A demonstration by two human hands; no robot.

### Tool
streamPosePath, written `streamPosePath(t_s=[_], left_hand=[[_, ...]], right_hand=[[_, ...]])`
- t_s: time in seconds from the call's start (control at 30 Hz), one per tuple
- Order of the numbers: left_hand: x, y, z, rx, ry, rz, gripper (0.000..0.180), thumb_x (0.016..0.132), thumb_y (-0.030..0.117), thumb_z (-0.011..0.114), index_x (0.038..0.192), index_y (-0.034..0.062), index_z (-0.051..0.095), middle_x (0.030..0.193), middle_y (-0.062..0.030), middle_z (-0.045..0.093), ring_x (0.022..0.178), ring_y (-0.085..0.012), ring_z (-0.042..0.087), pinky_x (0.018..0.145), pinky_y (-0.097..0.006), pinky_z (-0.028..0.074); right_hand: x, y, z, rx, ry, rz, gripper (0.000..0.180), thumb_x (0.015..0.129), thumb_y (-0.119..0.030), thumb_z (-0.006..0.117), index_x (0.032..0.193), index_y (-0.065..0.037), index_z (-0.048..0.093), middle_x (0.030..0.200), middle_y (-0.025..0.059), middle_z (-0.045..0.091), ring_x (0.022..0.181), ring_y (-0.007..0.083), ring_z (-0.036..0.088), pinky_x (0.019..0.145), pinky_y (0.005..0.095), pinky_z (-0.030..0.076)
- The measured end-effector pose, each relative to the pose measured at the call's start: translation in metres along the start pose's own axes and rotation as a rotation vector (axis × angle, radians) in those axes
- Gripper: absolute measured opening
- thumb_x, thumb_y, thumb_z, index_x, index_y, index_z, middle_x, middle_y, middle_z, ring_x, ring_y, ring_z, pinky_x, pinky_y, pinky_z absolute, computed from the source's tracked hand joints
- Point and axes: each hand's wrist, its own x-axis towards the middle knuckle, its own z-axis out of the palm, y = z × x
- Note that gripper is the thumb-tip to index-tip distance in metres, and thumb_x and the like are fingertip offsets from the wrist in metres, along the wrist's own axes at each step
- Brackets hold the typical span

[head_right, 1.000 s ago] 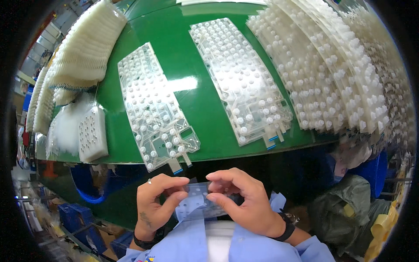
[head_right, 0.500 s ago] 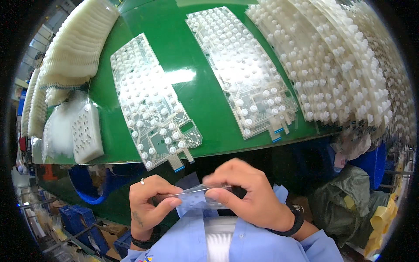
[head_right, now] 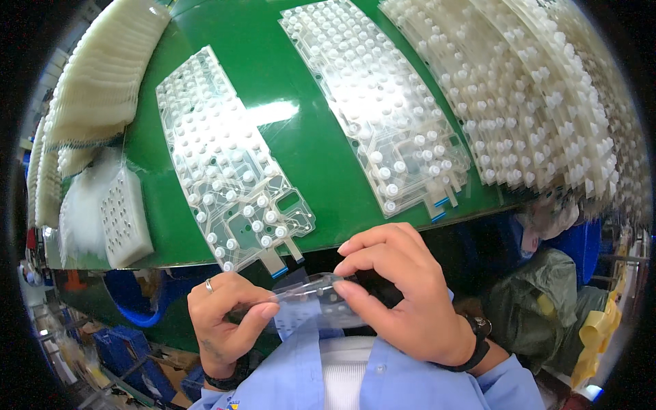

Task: Manually placing small silicone components onto flexible circuit membranes at an assembly station.

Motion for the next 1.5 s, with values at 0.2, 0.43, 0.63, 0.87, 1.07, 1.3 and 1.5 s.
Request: streamPosePath(t_s=[0.2,0.43,0.63,0.87,1.07,1.3,1.5], left_hand=[[0.001,-0.006,-0.006,0.086,-0.004,-0.023,0.011,0.071,0.009,0.080,0.074,0.0046,0.070,0.065,-0.0057,0.063,0.054,-0.0165,0.061,0.048,-0.026,0.044],[0.016,-0.020,0.012,0.398,-0.099,0.258,0.021,0.068,0.027,0.080,0.071,0.0113,0.066,0.104,-0.0039,0.071,0.109,-0.0288,0.062,0.085,-0.040,0.043],[0.007,-0.033,0.004,0.403,-0.164,0.280,0.021,0.071,0.030,0.079,0.070,0.0130,0.065,0.112,-0.0018,0.072,0.117,-0.0278,0.060,0.088,-0.039,0.041],[0.008,-0.038,0.003,0.378,-0.165,0.284,0.023,0.070,0.031,0.079,0.069,0.0137,0.065,0.112,-0.0033,0.072,0.117,-0.0275,0.061,0.087,-0.038,0.041],[0.008,-0.042,0.003,0.385,-0.171,0.298,0.023,0.071,0.033,0.079,0.070,0.0140,0.065,0.112,-0.0033,0.072,0.114,-0.0261,0.062,0.085,-0.036,0.040],[0.008,-0.041,0.002,0.399,-0.174,0.300,0.024,0.071,0.034,0.078,0.070,0.0140,0.065,0.112,-0.0028,0.072,0.114,-0.0259,0.061,0.085,-0.037,0.040],[0.008,-0.041,0.003,0.397,-0.175,0.290,0.024,0.071,0.034,0.078,0.069,0.0141,0.065,0.111,-0.0024,0.072,0.114,-0.0256,0.061,0.084,-0.037,0.040]], right_hand=[[0.004,0.004,-0.001,0.012,0.177,-0.126,0.018,0.075,0.005,0.071,0.089,-0.006,0.067,0.100,0.0113,0.064,0.089,0.0247,0.057,0.082,0.0340,0.045],[0.033,0.019,0.007,0.295,0.020,0.171,0.007,0.085,-0.002,0.067,0.092,-0.001,0.066,0.089,0.0053,0.066,0.085,0.0144,0.062,0.072,0.0257,0.047],[0.050,0.015,0.016,0.286,-0.137,0.389,0.006,0.088,-0.003,0.066,0.093,0.000,0.065,0.086,0.0005,0.063,0.072,0.0024,0.055,0.062,0.0172,0.042],[0.060,0.018,0.029,0.156,-0.105,0.300,0.002,0.087,-0.003,0.067,0.089,-0.002,0.067,0.080,-0.0022,0.063,0.065,-0.0006,0.049,0.052,0.0160,0.033],[0.063,0.019,0.031,0.159,-0.103,0.352,0.003,0.087,-0.003,0.067,0.089,-0.001,0.067,0.077,-0.0033,0.063,0.063,-0.0013,0.047,0.052,0.0159,0.032],[0.063,0.019,0.032,0.136,-0.093,0.346,0.003,0.086,-0.002,0.067,0.088,-0.001,0.067,0.077,-0.0040,0.062,0.063,-0.0013,0.046,0.052,0.0155,0.031],[0.063,0.020,0.033,0.101,-0.084,0.325,0.002,0.086,-0.002,0.067,0.087,-0.001,0.067,0.077,-0.0044,0.061,0.061,-0.0012,0.044,0.051,0.0157,0.030]])
